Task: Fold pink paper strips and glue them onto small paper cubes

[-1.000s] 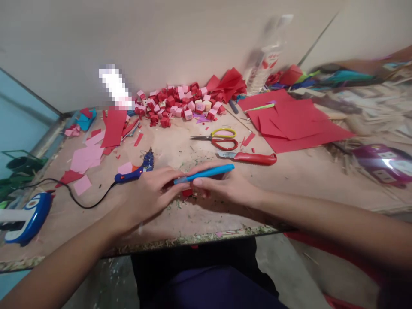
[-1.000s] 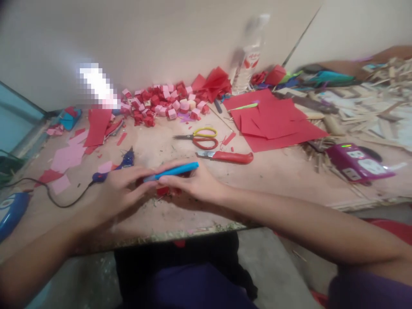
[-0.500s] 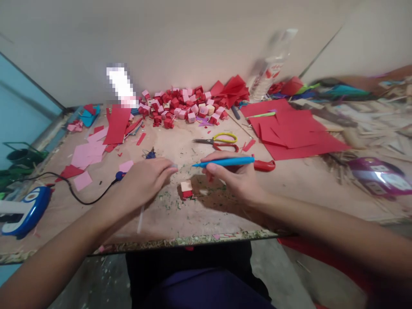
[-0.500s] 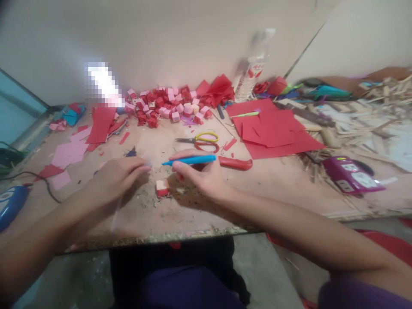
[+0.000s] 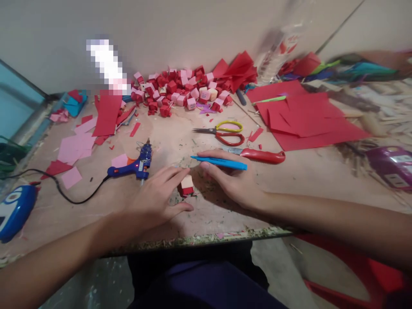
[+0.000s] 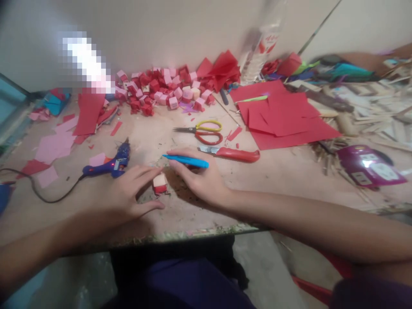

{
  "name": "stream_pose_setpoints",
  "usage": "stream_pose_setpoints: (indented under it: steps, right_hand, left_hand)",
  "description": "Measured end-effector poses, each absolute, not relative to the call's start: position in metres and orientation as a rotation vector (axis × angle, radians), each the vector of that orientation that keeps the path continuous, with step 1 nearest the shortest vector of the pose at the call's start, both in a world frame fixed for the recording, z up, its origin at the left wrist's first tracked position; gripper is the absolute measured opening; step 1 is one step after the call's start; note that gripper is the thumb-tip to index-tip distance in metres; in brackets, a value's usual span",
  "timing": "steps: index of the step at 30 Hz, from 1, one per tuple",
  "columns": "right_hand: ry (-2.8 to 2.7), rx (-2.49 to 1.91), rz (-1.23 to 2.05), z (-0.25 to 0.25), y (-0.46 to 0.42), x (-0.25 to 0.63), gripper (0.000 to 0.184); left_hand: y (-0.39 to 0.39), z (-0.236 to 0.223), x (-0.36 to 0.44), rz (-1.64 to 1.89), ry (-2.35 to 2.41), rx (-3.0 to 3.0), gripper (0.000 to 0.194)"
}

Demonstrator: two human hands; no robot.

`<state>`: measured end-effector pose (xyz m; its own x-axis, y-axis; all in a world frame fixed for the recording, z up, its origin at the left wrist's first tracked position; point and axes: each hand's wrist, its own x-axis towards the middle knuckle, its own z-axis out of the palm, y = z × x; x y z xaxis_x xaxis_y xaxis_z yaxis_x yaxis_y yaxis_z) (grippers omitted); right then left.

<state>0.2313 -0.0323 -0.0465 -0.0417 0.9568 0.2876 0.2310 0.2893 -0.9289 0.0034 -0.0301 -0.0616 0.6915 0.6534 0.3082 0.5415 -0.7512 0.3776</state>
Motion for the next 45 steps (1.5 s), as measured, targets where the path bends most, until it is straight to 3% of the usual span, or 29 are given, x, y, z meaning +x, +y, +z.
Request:
stream_pose_setpoints:
  steps: [3,9,14,20,30,45]
  right_hand:
    - [-1.558,-1.176,0.87,-0.046,-0.032,0.231,0.017]
    - [-1.603,-1.16,0.837,-0.046,-0.032,0.231,0.017]
    - [-1.511,-1.157,0.891,-0.048,-0.043,0.223,0.015]
    - [-1.765,-0.968,0.694,-0.047,-0.047,0.224,0.017]
    - [-2.134,-0.704,0.48,-0.038,-0.045,0.229,0.021]
    - [-2.165,-0.71,0.464,-0.037,-0.041,0.228,0.015]
  left_hand:
    - [-0.027,-0.069,0.007,0.648,0.968,2.588,0.072]
    - [-0.028,-0.071,0.011,0.723,0.972,2.573,0.042]
    - [-0.03,-0.074,0.011,0.774,0.97,2.642,0.028]
    - [-0.028,-0.069,0.006,0.813,0.969,2.679,0.017]
    - [-0.03,-0.068,-0.003,0.774,1.006,2.615,0.028]
    - [-0.028,-0.068,-0.002,0.82,1.024,2.575,0.014]
